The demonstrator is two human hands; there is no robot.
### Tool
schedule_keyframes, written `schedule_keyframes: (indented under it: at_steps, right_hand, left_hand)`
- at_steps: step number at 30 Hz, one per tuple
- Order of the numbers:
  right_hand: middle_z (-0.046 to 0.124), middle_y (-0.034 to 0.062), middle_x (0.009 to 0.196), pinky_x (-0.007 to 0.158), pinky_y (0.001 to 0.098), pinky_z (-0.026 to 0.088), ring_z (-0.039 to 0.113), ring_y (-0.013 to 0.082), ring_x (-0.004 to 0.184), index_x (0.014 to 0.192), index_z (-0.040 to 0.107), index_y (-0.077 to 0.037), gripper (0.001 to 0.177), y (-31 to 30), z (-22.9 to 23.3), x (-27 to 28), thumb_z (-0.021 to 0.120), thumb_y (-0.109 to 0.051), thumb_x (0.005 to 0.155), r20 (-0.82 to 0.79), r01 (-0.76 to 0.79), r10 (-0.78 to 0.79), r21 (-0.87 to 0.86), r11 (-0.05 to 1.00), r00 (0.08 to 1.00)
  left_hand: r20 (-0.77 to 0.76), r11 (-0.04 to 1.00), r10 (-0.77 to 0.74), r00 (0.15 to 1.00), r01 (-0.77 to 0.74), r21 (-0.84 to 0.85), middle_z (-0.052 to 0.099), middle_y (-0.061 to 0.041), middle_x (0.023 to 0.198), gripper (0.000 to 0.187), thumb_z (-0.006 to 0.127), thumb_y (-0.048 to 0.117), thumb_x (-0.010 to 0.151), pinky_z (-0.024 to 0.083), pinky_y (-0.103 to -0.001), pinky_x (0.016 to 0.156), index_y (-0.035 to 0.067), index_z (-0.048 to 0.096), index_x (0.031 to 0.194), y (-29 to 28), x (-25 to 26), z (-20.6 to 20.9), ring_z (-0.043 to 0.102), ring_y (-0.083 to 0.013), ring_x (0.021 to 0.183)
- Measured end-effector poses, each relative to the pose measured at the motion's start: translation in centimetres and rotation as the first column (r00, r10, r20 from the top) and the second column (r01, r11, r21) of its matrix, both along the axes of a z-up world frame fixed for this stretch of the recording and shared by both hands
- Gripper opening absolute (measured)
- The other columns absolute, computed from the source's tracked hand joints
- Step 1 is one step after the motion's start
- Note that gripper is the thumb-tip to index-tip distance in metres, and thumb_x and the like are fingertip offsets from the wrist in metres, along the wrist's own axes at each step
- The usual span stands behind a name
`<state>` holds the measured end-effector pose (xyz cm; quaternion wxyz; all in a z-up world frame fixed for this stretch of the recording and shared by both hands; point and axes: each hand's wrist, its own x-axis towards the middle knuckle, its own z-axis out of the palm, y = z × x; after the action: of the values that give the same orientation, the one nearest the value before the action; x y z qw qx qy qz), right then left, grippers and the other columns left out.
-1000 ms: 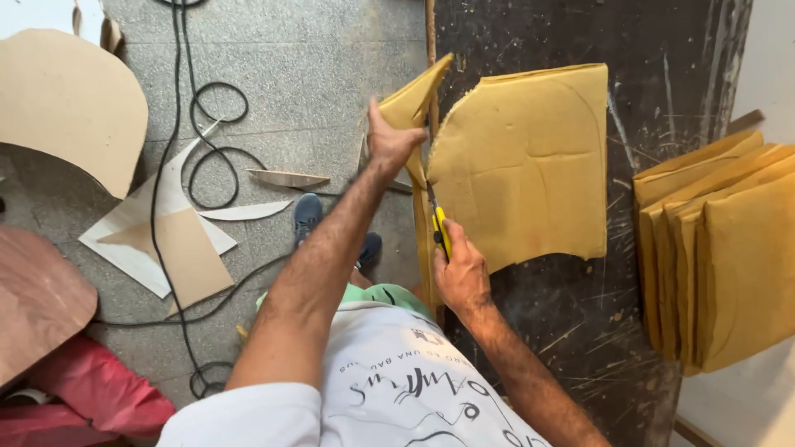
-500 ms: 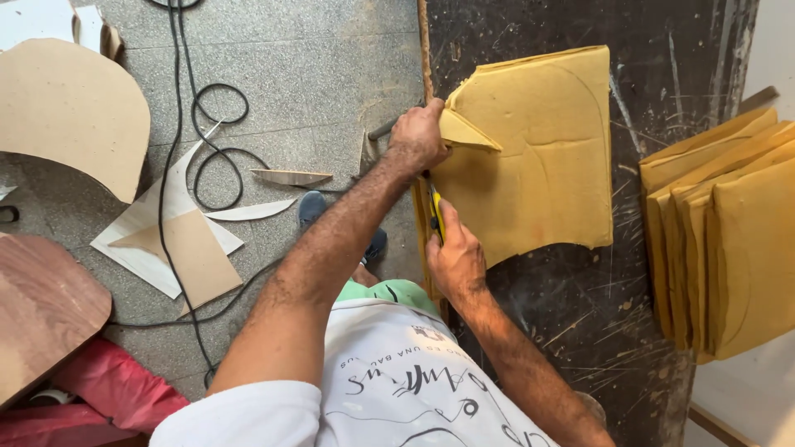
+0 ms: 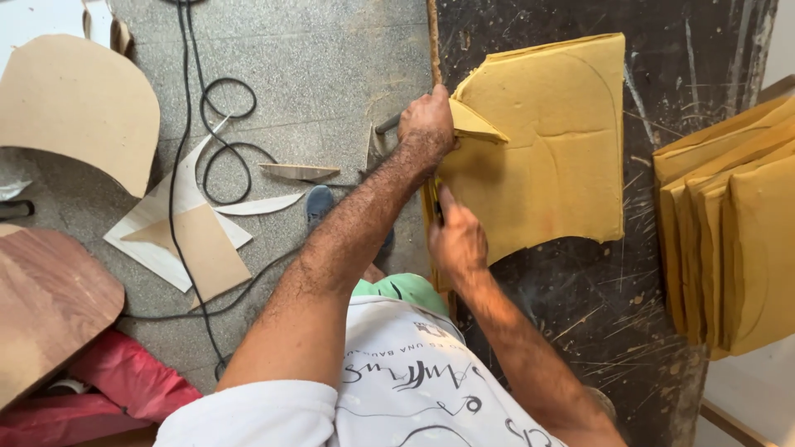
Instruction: The person uses a utility knife to cut a large sheet of yellow foam on a workbench. They follow a pre-drawn outline, carefully trimming the edges to shape the foam piece. The person rotates the foam and adjusts their grip to complete the cuts along the curved lines.
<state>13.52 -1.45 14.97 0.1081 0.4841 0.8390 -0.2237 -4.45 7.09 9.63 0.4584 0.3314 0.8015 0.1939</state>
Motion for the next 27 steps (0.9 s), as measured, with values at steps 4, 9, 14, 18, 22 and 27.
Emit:
schedule_keyframes:
  at_steps: [4, 9, 14, 18, 22, 27]
  right_hand:
    - [0.072, 0.0212, 0.112, 0.083, 0.0544, 0.063, 0.073, 0.0427, 0.099, 0.144, 0.060, -0.019, 0.058, 1.3, -3.5, 1.1, 0.063, -0.018, 0.085, 0.033, -0.036, 0.034, 0.047, 0.998, 0.999]
    - [0.071, 0.0245, 0.104, 0.085, 0.0598, 0.061, 0.073, 0.0454, 0.096, 0.153, 0.050, -0.021, 0.067, -0.8, 0.5, 2.5, 0.058, -0.013, 0.087, -0.011, -0.065, 0.065, -0.013, 0.998, 0.998]
    - [0.073, 0.0139, 0.104, 0.087, 0.0506, 0.062, 0.074, 0.0362, 0.099, 0.148, 0.056, -0.029, 0.064, 1.0, -2.3, 1.2, 0.060, -0.020, 0.085, -0.018, -0.063, 0.065, 0.056, 0.996, 0.998]
    - [0.073, 0.0155, 0.106, 0.089, 0.0511, 0.063, 0.074, 0.0371, 0.098, 0.153, 0.051, -0.029, 0.073, -1.0, -2.3, 3.7, 0.064, -0.016, 0.082, 0.012, -0.072, 0.072, 0.050, 0.996, 0.997]
    - [0.073, 0.0206, 0.099, 0.082, 0.0521, 0.062, 0.074, 0.0392, 0.094, 0.149, 0.056, -0.020, 0.067, -1.0, -1.9, 3.5, 0.064, -0.012, 0.083, -0.115, -0.092, 0.105, 0.113, 0.989, 0.988]
    - [0.074, 0.0169, 0.101, 0.090, 0.0545, 0.060, 0.074, 0.0385, 0.096, 0.151, 0.053, -0.031, 0.065, -1.4, -2.2, 1.5, 0.056, -0.020, 0.087, 0.014, 0.011, -0.011, 0.050, 0.999, 1.000]
  left_hand:
    - [-0.055, 0.998, 0.053, 0.997, -0.056, -0.042, 0.076, -0.012, 0.111, 0.023, 0.069, 0.016, 0.090, 0.061, -0.057, 0.090, 0.011, 0.062, 0.112, 0.0, 0.2, 1.1, 0.072, -0.0390, 0.112]
    - [-0.183, 0.989, 0.132, 0.974, -0.142, -0.045, 0.080, -0.010, 0.099, 0.019, 0.055, 0.011, 0.095, 0.064, -0.055, 0.081, 0.011, 0.072, 0.103, 0.1, -0.9, 2.4, 0.076, -0.0337, 0.101]
    - [-0.211, 0.980, 0.158, 0.965, -0.179, -0.083, 0.079, -0.009, 0.089, 0.021, 0.054, 0.012, 0.095, 0.064, -0.059, 0.068, 0.009, 0.075, 0.097, -0.5, -0.6, 3.1, 0.078, -0.0362, 0.090]
    - [-0.260, 0.971, 0.195, 0.946, -0.223, -0.085, 0.080, -0.008, 0.091, 0.024, 0.052, 0.010, 0.095, 0.064, -0.057, 0.069, 0.010, 0.075, 0.101, -0.5, -0.5, 2.5, 0.078, -0.0334, 0.090]
    - [-0.230, 0.949, 0.282, 0.932, -0.306, -0.078, 0.078, -0.015, 0.081, 0.034, 0.043, 0.015, 0.096, 0.061, -0.063, 0.060, 0.010, 0.075, 0.088, -0.1, -0.2, 1.0, 0.078, -0.0384, 0.082]
    - [-0.472, 0.855, 0.499, 0.727, -0.503, 0.129, 0.065, -0.018, 0.054, 0.029, 0.050, 0.008, 0.084, 0.049, -0.066, 0.040, 0.008, 0.071, 0.064, 1.2, 2.7, -4.6, 0.070, -0.0376, 0.054]
